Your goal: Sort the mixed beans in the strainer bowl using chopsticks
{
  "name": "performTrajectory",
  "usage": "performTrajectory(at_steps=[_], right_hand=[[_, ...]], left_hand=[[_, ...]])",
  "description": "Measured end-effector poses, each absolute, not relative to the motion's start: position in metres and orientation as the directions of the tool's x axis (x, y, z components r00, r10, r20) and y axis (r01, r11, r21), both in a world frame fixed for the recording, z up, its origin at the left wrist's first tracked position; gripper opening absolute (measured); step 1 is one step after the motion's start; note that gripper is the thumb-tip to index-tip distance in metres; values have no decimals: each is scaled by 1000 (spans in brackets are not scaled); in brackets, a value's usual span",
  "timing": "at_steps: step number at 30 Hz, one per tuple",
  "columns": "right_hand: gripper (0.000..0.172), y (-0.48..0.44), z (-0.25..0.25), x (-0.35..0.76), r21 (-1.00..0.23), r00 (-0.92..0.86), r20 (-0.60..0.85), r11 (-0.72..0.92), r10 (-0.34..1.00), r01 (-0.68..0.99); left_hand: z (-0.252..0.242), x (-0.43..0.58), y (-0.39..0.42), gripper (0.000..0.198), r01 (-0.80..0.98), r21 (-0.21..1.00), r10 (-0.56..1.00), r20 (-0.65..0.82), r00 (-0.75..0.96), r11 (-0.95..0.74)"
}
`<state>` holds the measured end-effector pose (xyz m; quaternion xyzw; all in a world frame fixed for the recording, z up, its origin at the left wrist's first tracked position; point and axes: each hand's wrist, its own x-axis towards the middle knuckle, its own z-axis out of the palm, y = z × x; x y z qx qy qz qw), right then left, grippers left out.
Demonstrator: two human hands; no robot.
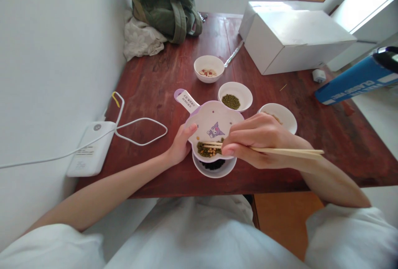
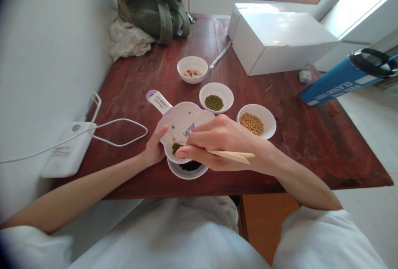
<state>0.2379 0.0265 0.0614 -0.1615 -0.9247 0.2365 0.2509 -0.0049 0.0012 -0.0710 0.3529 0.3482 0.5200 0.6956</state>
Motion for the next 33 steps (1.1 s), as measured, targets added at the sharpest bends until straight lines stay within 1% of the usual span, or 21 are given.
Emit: performTrajectory(at_steps=[6, 19, 28, 33], right_hand=[[52, 26, 63, 238, -510, -825, 385, 840, 414, 184], [52, 25, 61, 237, -483, -825, 393, 855, 406, 190], [52, 26, 58, 235, -465, -821, 432, 872, 374, 153], [52, 26, 52, 234, -459, -813, 457, 878, 362, 134]], left_hand=[[-75, -5, 3, 70, -476, 856, 972, -115, 204, 201], [-72, -5, 2, 67, -475, 857, 971, -109, 211, 199], [-70, -4, 2, 67, -470, 856, 967, -121, 224, 216], [-70, -4, 1, 70, -473, 854, 967, -123, 222, 217]])
